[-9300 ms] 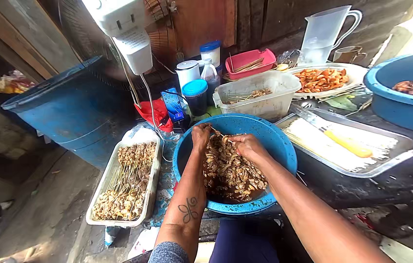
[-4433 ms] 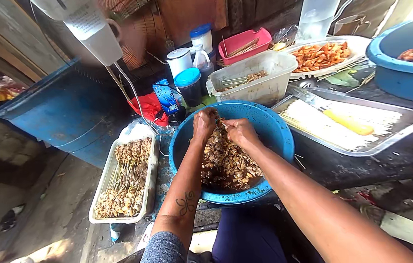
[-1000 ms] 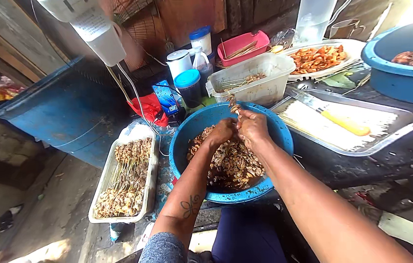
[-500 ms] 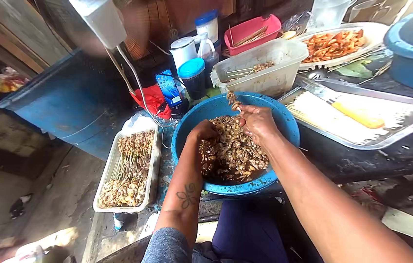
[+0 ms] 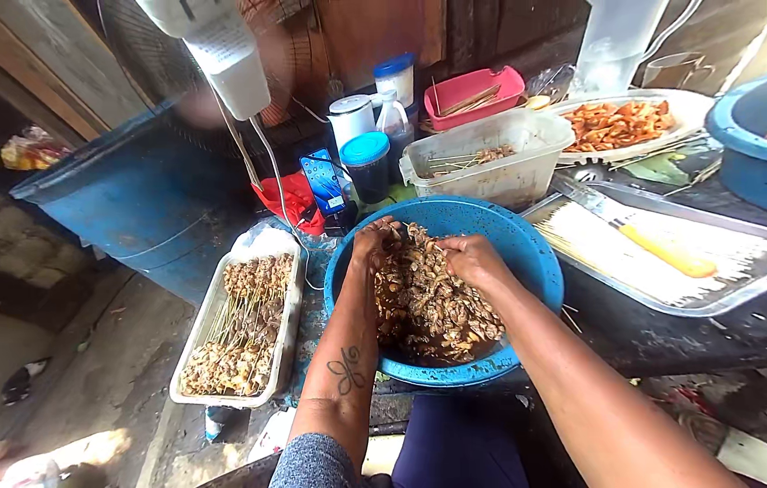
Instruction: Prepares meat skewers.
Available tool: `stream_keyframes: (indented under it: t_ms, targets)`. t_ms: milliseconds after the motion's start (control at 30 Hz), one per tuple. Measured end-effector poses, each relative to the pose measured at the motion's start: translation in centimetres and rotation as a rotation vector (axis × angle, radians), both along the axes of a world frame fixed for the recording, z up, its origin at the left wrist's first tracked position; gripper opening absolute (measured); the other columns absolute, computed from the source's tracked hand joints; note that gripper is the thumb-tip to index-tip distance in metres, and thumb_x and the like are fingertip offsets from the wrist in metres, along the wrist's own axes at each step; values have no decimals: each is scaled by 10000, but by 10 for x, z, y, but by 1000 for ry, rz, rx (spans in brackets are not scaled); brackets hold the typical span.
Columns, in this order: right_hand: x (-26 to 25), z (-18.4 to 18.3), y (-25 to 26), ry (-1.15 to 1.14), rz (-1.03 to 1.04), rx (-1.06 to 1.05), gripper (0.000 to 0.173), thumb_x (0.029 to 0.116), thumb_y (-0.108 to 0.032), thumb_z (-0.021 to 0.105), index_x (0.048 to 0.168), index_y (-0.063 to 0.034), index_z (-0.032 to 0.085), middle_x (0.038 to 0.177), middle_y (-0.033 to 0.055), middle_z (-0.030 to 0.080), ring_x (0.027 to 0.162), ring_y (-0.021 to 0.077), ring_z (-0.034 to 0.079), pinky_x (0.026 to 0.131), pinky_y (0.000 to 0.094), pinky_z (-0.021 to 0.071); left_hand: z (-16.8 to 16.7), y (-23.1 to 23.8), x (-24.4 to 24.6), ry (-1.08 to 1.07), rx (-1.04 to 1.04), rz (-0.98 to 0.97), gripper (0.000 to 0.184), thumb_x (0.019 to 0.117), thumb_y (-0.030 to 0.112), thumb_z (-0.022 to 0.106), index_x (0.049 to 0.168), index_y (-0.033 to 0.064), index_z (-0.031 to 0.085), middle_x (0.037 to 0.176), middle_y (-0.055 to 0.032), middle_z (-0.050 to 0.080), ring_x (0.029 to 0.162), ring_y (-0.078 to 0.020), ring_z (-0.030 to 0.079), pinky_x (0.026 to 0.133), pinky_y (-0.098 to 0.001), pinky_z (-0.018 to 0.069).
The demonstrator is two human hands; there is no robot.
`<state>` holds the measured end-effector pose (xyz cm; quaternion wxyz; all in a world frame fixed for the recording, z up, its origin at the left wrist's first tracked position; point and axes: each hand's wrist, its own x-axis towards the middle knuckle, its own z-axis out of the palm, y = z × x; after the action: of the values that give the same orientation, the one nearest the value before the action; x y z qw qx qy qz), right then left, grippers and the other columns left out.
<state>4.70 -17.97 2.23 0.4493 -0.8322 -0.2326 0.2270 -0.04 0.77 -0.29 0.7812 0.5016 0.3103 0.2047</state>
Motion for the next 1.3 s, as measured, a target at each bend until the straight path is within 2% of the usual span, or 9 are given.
stream_keyframes:
  t_ms: [133,200,267,467,667,800,1000,1133,1300]
  targets:
    - [-2,1,-1,9,13,-3,329,1085,-60,466,1320,-39,695,1143,219,693,921,323,657,885,540,511,-2,-2,4,-72,-58,50,199,1064,15,446,1239,-18,535,856,-72,628,668,-129,631,615,-263,562]
    - [-3,1,-1,5,16,-10,324,1086,-62,469,1315,-35,697,1124,223,696,924,326,659,890,542,508,-3,-1,5,-52,-30,20,329,1001,-93,479,1324,-33,501,978,-98,614,739,-135,613,682,-277,559]
    - [-3,1,-1,-10,18,-17,324,1084,-59,471,1312,-31,700,1105,224,700,914,327,657,885,545,504,-3,-1,5,-38,-11,26,357,982,-121,459,1326,-37,504,1034,-116,620,771,-141,629,699,-280,568]
    - [-2,1,-1,-37,52,-58,332,1068,-41,484,1310,-57,710,1175,220,699,991,348,663,926,564,496,-3,0,4,-77,-21,83,203,1047,-19,461,1213,-32,577,877,-58,615,663,-98,598,636,-238,548]
    - [-1,-1,0,-44,89,-55,325,1072,-40,488,1304,-68,715,1145,213,703,927,325,667,895,538,516,-5,-2,4,-26,99,44,211,1033,15,535,1226,-17,613,859,-35,605,606,-71,535,559,-214,486]
    - [-1,0,0,-36,69,-41,321,1077,-55,494,1309,-76,715,1122,191,702,893,290,652,864,506,516,-6,-4,5,-26,151,30,126,1024,4,550,1116,-35,628,777,-33,619,582,-67,557,552,-208,501]
    - [-1,2,-1,-18,36,-17,321,1084,-69,488,1322,-67,703,1037,191,707,828,280,639,824,493,514,-1,-11,3,17,440,-111,272,1024,-55,439,1226,-70,621,954,-108,636,707,-102,584,687,-267,537]
    - [-3,1,1,-7,18,-18,318,1077,-59,495,1312,-66,709,1075,198,702,862,293,643,839,506,510,1,-10,-1,118,790,-145,269,1050,12,473,1206,-35,687,1013,-167,704,823,-186,667,811,-377,566]
    - [-5,-2,12,47,-50,76,324,1085,-78,480,1321,-64,703,1050,187,701,843,270,636,826,480,518,15,-23,-1,142,1012,-156,272,1028,-5,495,1157,-1,735,1084,-169,738,1011,-254,703,955,-465,535]
